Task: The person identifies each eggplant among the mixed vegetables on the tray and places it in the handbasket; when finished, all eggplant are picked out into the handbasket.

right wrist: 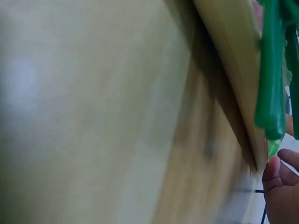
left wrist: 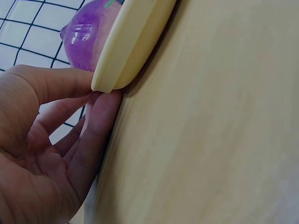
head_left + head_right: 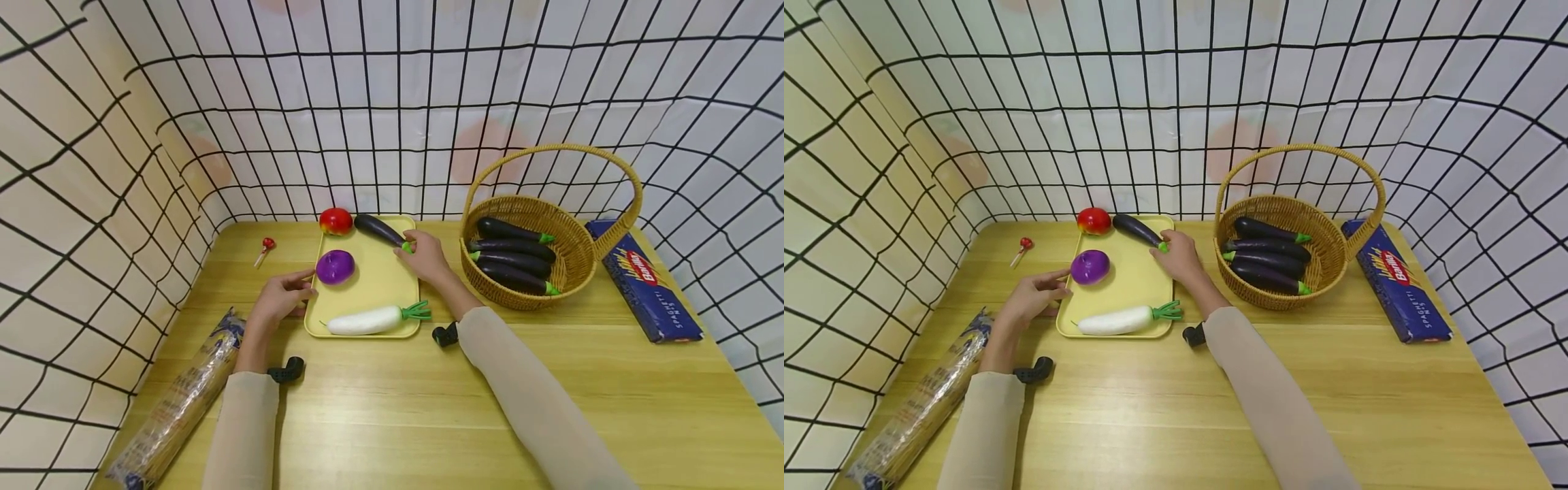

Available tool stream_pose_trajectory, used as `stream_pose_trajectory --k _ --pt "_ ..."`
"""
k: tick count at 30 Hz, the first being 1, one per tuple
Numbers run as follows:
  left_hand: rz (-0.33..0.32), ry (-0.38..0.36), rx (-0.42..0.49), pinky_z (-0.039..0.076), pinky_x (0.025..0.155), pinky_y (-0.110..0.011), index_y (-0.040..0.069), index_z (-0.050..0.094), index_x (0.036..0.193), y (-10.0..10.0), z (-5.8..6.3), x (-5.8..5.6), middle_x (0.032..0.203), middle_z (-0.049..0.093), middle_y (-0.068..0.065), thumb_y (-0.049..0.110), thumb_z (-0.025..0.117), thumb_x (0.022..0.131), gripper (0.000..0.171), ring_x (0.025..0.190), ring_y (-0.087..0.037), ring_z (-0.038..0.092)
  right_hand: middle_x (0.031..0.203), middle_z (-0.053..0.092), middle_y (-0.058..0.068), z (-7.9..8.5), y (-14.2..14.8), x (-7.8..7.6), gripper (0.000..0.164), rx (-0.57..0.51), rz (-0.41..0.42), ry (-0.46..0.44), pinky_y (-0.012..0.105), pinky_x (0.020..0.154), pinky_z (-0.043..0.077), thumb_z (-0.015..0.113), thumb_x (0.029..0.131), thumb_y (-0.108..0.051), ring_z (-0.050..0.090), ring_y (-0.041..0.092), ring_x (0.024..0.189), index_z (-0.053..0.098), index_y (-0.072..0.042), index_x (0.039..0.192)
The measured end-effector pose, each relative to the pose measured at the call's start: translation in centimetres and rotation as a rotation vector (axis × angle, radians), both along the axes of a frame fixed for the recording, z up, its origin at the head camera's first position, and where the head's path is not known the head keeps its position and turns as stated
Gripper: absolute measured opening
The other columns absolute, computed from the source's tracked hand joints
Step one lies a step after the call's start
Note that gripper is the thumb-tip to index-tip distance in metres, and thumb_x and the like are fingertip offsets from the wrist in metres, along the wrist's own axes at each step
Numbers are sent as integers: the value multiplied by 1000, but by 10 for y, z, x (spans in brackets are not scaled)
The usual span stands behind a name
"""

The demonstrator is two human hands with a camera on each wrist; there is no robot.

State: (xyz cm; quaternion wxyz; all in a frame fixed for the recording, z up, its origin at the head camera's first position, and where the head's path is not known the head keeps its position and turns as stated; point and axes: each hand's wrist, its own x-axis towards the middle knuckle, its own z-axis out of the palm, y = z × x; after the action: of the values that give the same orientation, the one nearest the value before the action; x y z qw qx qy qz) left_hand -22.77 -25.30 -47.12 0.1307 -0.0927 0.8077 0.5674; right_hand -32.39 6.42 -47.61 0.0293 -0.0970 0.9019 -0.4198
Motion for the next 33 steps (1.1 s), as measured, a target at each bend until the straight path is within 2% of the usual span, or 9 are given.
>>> stream_pose_trajectory --k 3,7,14,18,21,23,30,33 --pt "4 0 -6 64 72 -27 19 54 151 0 0 -1 121 62 -11 13 70 98 56 88 -13 64 143 60 17 0 -2 -5 58 59 11 6 47 109 51 66 102 -30 60 33 128 50 -3 150" --pt "13 2 -9 64 73 -27 19 55 151 0 0 -1 123 62 -12 13 70 98 55 89 -13 64 138 63 18 3 -4 -7 53 100 13 15 48 108 52 64 102 -29 59 34 127 55 -2 146" --pt "25 -3 -14 64 72 -28 20 56 150 0 0 0 124 62 -12 13 70 98 55 88 -13 65 132 68 16 9 -3 -4 39 66 14 21 47 105 53 64 103 -23 61 32 121 65 -1 135" --pt "14 3 -7 64 73 -28 19 55 151 -1 -2 0 124 61 -12 13 70 98 55 90 -13 64 127 70 15 10 -2 0 36 47 21 45 46 99 55 65 102 -22 63 29 111 68 -2 132" --pt "4 4 0 64 73 -28 18 55 151 -2 -3 -1 122 61 -11 13 69 99 54 90 -13 63 117 73 14 10 0 4 32 43 21 69 44 88 56 64 102 -22 62 27 98 71 -4 128" --pt "0 2 3 64 73 -28 18 55 151 -3 -3 -1 121 61 -10 13 69 99 54 90 -14 62 114 73 13 11 2 6 31 45 19 81 42 84 55 64 101 -21 61 25 95 72 -5 127" --pt "16 -10 -15 64 74 -27 21 55 151 -2 -2 -2 121 61 -10 14 69 99 55 91 -15 62 129 69 14 23 10 24 36 63 26 99 46 97 56 64 103 -22 64 29 113 67 -6 135" --pt "12 -14 -19 63 73 -26 22 55 151 -1 -1 -1 122 61 -10 15 70 99 55 92 -15 62 129 69 14 30 16 35 36 57 24 112 47 95 57 64 103 -22 65 31 113 67 -7 135"
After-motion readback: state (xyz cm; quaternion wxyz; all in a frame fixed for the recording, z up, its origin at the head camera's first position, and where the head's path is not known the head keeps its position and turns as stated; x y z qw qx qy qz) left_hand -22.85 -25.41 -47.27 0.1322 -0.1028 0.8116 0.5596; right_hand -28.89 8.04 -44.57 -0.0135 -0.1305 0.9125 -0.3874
